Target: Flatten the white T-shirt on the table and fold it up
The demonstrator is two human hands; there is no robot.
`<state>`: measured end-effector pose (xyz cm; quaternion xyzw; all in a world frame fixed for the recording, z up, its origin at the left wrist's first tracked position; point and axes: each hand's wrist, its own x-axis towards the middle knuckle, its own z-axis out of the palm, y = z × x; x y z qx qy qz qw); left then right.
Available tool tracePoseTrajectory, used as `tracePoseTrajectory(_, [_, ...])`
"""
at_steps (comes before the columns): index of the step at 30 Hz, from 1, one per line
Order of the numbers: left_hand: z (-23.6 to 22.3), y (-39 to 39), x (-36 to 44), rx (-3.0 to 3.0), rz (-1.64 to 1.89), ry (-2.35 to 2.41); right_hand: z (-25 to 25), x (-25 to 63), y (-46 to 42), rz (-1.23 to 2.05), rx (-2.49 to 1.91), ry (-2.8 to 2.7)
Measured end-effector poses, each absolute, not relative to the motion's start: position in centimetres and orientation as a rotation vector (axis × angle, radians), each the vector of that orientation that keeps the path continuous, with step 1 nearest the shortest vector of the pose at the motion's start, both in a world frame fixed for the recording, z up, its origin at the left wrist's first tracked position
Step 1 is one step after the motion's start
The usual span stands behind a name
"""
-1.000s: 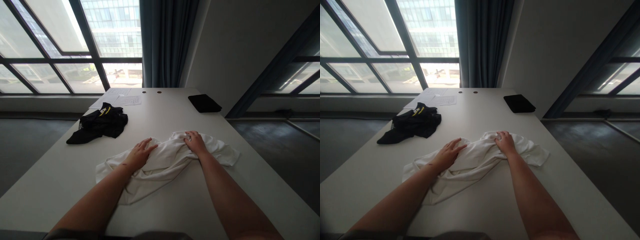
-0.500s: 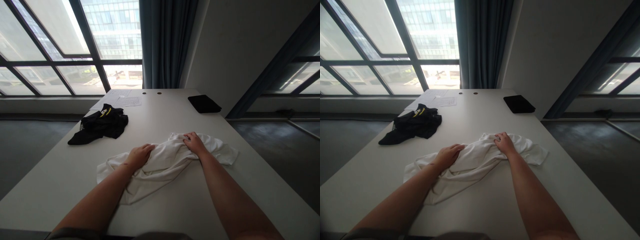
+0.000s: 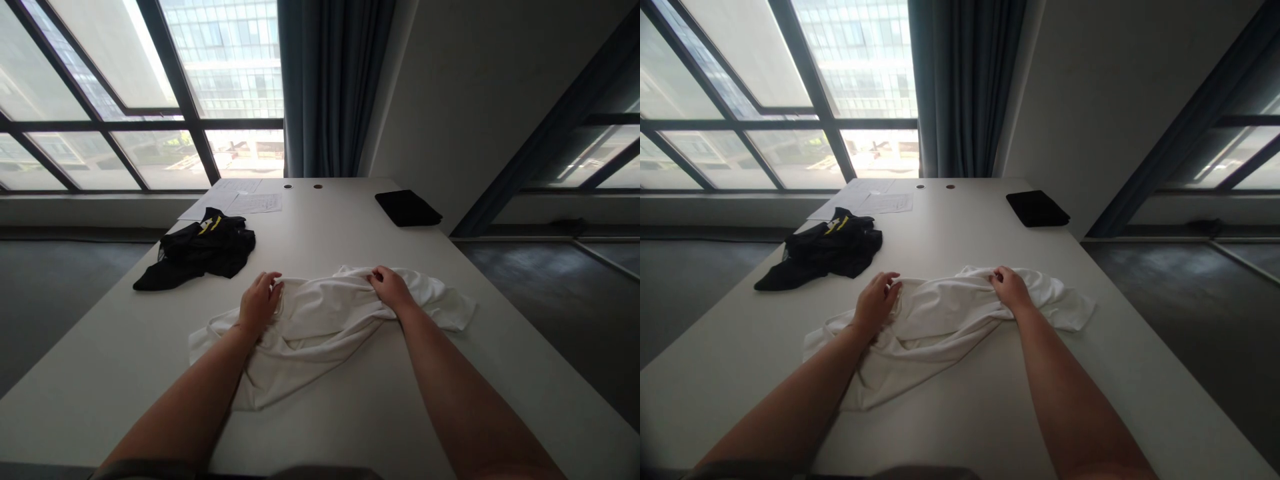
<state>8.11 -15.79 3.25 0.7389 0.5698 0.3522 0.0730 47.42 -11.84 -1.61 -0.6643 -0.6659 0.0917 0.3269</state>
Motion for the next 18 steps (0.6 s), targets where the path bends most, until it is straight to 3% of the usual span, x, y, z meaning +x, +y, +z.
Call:
tracePoseTrajectory(10, [4.0,-13.5,2.7,1.481,1.547,2.064,-1.2,47.4,-12.4,0.335,-1.646,-1.618])
tracePoseTrajectory(14, [3.5,-13.2,2.5,1.831,1.503,2.149,-1.1,47.1,-12.4,0.367,-1.637,-1.804])
tracePoseTrajectory(18, [2.9,-14.2,4.6,2.472,1.109,1.703,-0.8,47.1,-12.4,0.338,-1.594,-1.905])
